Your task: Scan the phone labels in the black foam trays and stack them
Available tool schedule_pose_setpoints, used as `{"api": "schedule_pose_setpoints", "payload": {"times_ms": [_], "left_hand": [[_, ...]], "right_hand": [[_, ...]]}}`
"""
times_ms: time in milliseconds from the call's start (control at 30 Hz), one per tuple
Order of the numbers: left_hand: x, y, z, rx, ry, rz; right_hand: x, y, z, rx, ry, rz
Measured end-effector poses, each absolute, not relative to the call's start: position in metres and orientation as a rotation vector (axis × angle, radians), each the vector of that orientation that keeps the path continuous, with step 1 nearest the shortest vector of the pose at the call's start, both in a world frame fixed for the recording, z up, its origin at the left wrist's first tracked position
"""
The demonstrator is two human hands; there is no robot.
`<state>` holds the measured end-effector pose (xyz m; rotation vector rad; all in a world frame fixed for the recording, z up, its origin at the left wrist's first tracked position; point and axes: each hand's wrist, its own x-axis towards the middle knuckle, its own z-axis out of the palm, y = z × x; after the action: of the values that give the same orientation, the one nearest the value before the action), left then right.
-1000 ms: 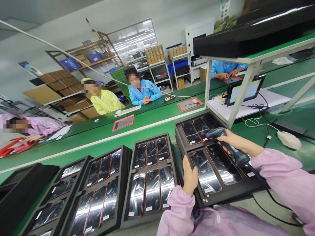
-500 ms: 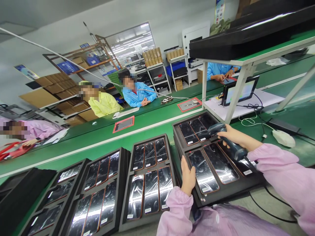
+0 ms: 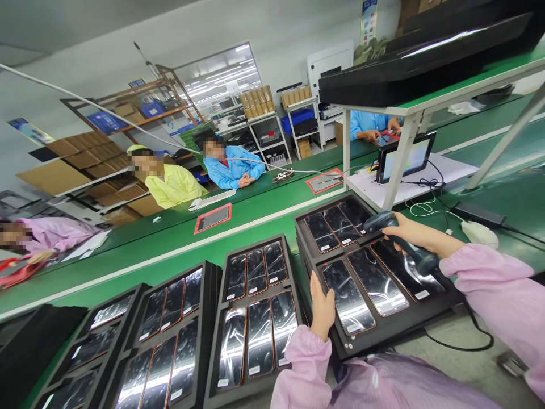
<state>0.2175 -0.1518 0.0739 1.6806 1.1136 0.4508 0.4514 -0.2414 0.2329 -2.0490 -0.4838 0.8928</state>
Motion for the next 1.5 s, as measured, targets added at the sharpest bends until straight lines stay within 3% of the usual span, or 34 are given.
{"api": "schedule_pose_setpoints", "payload": {"times_ms": [367, 700, 1033, 1500], "left_hand": [[0.217, -0.152, 0.069, 1.695, 1.127, 0.477], [0.216, -0.152, 0.072, 1.722, 1.115, 0.471], [0.218, -0.152, 0.065, 1.732, 1.087, 0.518], [0.219, -0.153, 0.072, 1.729, 1.032, 0.512]], "right_hand": [[0.404, -0.391, 0.213, -2.095, -0.248, 1.05], [0.384, -0.394, 0.228, -2.279, -0.232, 1.042], [0.355, -0.396, 0.235, -2.259, -0.325, 0.83], [0.313, -0.365, 0.233, -2.073, -0.274, 1.0]]}}
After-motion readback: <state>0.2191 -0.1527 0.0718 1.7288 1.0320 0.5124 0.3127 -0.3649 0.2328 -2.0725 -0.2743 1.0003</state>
